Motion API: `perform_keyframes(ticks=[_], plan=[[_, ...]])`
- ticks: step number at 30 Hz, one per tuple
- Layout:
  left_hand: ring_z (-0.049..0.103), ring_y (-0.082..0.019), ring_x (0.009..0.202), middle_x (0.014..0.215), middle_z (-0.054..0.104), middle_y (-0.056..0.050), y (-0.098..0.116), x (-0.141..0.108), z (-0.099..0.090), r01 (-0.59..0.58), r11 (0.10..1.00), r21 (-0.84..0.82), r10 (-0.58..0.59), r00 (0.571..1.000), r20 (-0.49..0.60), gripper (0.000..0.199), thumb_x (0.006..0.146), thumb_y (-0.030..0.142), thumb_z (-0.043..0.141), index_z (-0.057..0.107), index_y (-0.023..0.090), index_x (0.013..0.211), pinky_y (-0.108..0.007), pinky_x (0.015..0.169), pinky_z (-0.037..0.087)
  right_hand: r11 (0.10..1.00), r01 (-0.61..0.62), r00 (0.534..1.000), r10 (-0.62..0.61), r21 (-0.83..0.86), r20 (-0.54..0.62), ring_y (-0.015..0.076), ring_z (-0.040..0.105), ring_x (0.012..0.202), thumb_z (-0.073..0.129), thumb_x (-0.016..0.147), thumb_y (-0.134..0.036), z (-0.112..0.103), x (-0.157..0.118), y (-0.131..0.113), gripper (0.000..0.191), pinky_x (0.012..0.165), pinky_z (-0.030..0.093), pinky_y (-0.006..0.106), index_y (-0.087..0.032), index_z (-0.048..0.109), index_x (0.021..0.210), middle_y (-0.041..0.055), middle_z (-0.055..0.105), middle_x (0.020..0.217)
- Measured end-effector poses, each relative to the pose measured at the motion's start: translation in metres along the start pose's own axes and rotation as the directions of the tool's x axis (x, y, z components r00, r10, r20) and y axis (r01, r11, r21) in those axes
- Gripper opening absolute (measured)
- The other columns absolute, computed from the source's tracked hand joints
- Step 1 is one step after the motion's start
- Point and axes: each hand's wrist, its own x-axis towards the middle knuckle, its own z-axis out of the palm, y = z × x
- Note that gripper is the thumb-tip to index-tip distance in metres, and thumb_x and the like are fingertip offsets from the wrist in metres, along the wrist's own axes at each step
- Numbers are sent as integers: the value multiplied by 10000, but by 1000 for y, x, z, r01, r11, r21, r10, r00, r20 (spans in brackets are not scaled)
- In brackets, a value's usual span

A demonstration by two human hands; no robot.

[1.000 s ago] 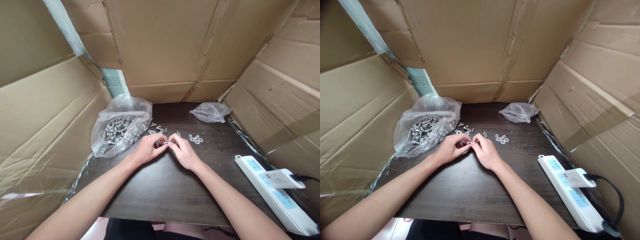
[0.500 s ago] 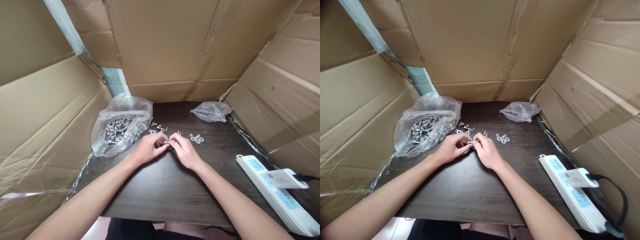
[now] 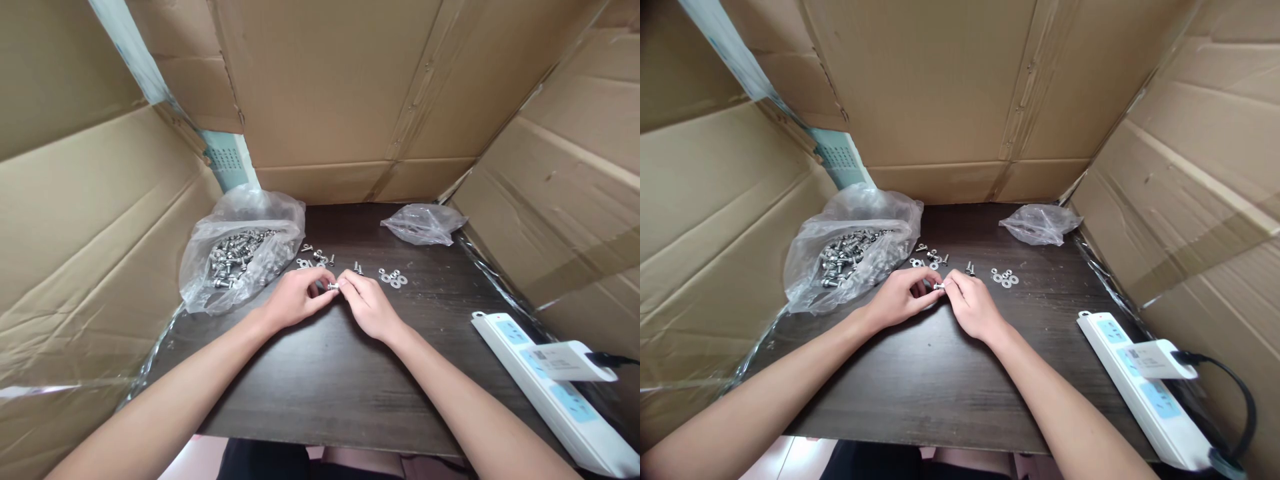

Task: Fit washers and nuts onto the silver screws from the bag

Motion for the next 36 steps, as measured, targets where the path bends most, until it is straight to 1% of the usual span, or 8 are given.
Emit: perform_keyframes(ticks=[6, 12, 15, 18, 20, 24, 30, 36], plan=[[623, -82, 642, 874, 720, 15, -1, 0, 2, 23, 1000, -13, -23, 1000, 10, 120, 916, 254, 682, 704, 194, 1018, -193, 633, 492, 1000, 12, 1000, -12, 6, 1, 156, 554, 724, 440, 1006, -326, 0, 0, 0, 249, 716, 398, 289, -196, 552, 825, 8, 625, 776], [631, -81, 612, 873, 737, 16, 0, 2, 1, 56, 998, -26, -56, 998, 2, 163, 910, 288, 717, 708, 197, 1045, -192, 616, 494, 999, 35, 996, -37, -34, -79, 151, 509, 675, 511, 912, -217, -1, -1, 3, 51, 665, 416, 287, -202, 559, 918, 7, 569, 789], [631, -87, 597, 841, 738, 11, 0, 2, 1, 78, 997, -28, -79, 997, -22, 165, 891, 290, 744, 707, 184, 1012, -196, 606, 497, 994, 81, 990, -89, -75, -114, 160, 552, 735, 497, 886, -167, -2, -3, 4, 205, 712, 470, 308, -193, 603, 1060, 53, 604, 960], [630, -91, 591, 802, 731, 11, -2, 2, 1, 121, 992, -43, -123, 990, -71, 169, 873, 301, 769, 705, 172, 962, -196, 603, 504, 968, 187, 975, -204, -168, -88, 226, 616, 996, 479, 882, -138, -3, -5, 3, 399, 860, 513, 370, -196, 627, 1248, 112, 606, 1187], [634, -94, 596, 787, 729, 10, -3, 3, 2, 152, 986, -63, -158, 983, -92, 171, 867, 303, 776, 705, 166, 940, -199, 607, 513, 943, 248, 958, -273, -220, -89, 258, 605, 1102, 484, 873, -123, -3, -6, 3, 423, 930, 511, 408, -209, 664, 1245, 117, 607, 1250], [648, -105, 629, 794, 732, -3, -4, 4, 1, 186, 979, -87, -196, 972, -128, 186, 854, 293, 785, 714, 158, 962, -204, 625, 530, 938, 279, 922, -321, -204, -216, 231, 629, 970, 484, 857, -96, -2, -6, 3, 277, 873, 524, 390, -208, 723, 942, 91, 642, 1070], [640, -101, 620, 774, 717, 9, 1, 4, 1, 90, 993, -73, -95, 993, -68, 141, 898, 282, 734, 697, 168, 973, -204, 623, 527, 985, 160, 971, -168, -58, -172, 150, 557, 709, 506, 889, -140, 0, -4, 1, 277, 684, 486, 311, -200, 703, 1075, 70, 642, 1021], [642, -97, 634, 816, 728, 3, 3, 2, 1, 63, 997, -42, -64, 998, -29, 134, 928, 302, 693, 696, 174, 965, -196, 602, 506, 995, 96, 984, -99, -29, -151, 165, 550, 708, 533, 950, -244, 1, -2, 0, 142, 696, 465, 306, -201, 664, 914, 38, 622, 817]])
